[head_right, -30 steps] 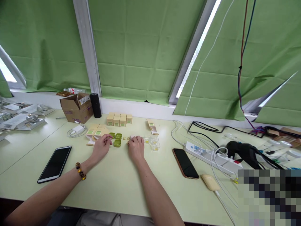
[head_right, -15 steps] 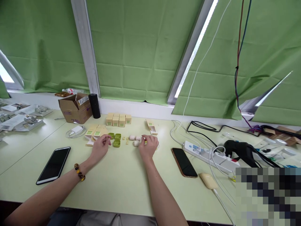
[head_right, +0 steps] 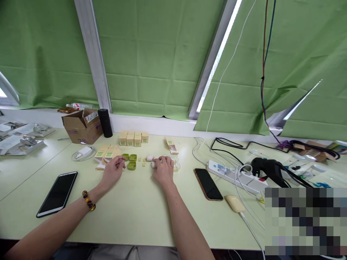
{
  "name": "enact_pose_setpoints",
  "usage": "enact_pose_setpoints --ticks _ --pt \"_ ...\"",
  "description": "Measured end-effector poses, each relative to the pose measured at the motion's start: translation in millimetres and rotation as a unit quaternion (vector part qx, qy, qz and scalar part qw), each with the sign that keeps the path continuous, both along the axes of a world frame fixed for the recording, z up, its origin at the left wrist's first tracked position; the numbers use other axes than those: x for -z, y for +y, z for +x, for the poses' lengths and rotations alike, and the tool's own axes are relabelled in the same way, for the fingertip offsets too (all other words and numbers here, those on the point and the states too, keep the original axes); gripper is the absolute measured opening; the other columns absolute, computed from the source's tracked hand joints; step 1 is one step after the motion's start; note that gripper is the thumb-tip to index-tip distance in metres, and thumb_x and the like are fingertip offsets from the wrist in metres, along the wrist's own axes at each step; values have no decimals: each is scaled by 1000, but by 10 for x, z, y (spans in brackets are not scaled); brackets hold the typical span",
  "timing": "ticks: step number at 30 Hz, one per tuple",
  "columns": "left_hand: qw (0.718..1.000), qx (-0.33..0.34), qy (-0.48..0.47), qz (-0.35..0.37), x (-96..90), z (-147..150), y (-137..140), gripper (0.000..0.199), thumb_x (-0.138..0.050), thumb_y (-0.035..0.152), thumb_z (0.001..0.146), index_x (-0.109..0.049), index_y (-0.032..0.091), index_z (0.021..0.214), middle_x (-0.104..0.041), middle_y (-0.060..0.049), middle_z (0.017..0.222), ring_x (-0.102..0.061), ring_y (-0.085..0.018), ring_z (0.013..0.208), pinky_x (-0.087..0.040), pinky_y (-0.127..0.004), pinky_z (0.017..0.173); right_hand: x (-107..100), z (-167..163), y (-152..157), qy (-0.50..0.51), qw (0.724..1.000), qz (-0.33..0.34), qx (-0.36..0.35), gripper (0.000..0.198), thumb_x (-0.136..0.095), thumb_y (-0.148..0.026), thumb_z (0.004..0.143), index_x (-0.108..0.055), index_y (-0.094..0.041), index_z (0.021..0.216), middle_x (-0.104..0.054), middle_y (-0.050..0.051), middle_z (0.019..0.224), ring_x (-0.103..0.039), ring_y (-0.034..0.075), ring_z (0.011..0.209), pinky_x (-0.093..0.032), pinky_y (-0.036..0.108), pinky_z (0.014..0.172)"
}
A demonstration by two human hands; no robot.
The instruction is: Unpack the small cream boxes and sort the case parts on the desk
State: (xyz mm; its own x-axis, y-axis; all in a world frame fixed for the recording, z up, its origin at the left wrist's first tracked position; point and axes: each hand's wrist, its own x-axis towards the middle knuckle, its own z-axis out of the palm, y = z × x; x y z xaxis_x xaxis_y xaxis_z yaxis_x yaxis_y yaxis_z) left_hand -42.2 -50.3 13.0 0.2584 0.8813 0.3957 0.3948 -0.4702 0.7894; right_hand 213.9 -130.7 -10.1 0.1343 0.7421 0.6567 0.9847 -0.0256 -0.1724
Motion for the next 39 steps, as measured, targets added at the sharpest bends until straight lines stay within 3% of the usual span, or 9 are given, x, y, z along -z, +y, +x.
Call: enact_pose_setpoints --ticks 6,16,22,25,28,30,33,36,39 --pt "1000 -5 5 0 1 -2 -2 18 -51 31 95 -65 24 104 -73 0 76 -66 -18 66 -46 -30 64 -72 16 -28 -30 999 10 12 35 -68 -3 72 -71 -23 101 -66 9 105 -47 30 108 -33 45 92" --pt "1000 -3 8 -1 8 -15 9 18 -50 29 93 -64 24 104 -72 1 77 -66 -19 66 -46 -31 66 -160 -17 -67 -46 992 -97 62 32 -70 -13 73 -72 -19 105 -62 13 107 -45 31 109 -31 41 92" --pt "1000 -5 8 -3 -8 -13 -4 18 -51 29 93 -64 23 103 -72 1 76 -66 -19 66 -47 -31 65 -183 -28 -79 -35 994 -85 54 37 -69 -11 71 -70 -18 108 -63 13 107 -46 31 109 -32 42 93" --pt "1000 -6 4 -3 -8 -15 4 19 -51 30 93 -65 23 104 -72 0 76 -67 -20 67 -47 -31 66 -240 -34 -103 -14 999 -39 27 37 -68 -9 71 -69 -18 107 -65 12 106 -47 31 109 -34 41 91" --pt "1000 -6 -4 -3 -6 -15 18 19 -51 31 93 -65 23 104 -72 0 77 -68 -20 68 -48 -31 67 -299 -138 -148 7 998 36 -44 12 -62 -16 86 -67 -19 96 -67 10 95 -51 29 101 -36 39 84" --pt "1000 -7 -11 -1 -4 -14 26 19 -51 32 94 -65 22 104 -72 0 77 -68 -20 69 -49 -32 68 -296 -292 -180 5 992 49 -118 14 -55 -21 95 -65 -20 85 -66 9 83 -53 25 85 -35 36 74" --pt "1000 -6 -18 3 1 -12 37 19 -52 32 95 -64 22 105 -73 -1 78 -69 -20 71 -50 -32 71 -222 -592 -214 -24 981 -58 -182 29 -49 -28 100 -64 -19 77 -66 6 72 -54 19 67 -28 33 64" --pt "1000 -14 -21 13 5 -8 53 20 -52 32 95 -64 23 107 -74 -2 81 -70 -20 73 -50 -34 72 -158 -828 -229 -48 959 -204 -191 27 -57 -34 97 -65 -20 76 -71 3 71 -56 16 61 -20 32 59" --pt "999 -15 -28 32 -21 7 64 19 -53 31 95 -64 23 108 -75 -3 87 -71 -21 80 -52 -35 77 -168 -907 -234 -49 948 -259 -178 23 -58 -36 96 -66 -21 81 -75 3 78 -62 16 66 -19 31 59"
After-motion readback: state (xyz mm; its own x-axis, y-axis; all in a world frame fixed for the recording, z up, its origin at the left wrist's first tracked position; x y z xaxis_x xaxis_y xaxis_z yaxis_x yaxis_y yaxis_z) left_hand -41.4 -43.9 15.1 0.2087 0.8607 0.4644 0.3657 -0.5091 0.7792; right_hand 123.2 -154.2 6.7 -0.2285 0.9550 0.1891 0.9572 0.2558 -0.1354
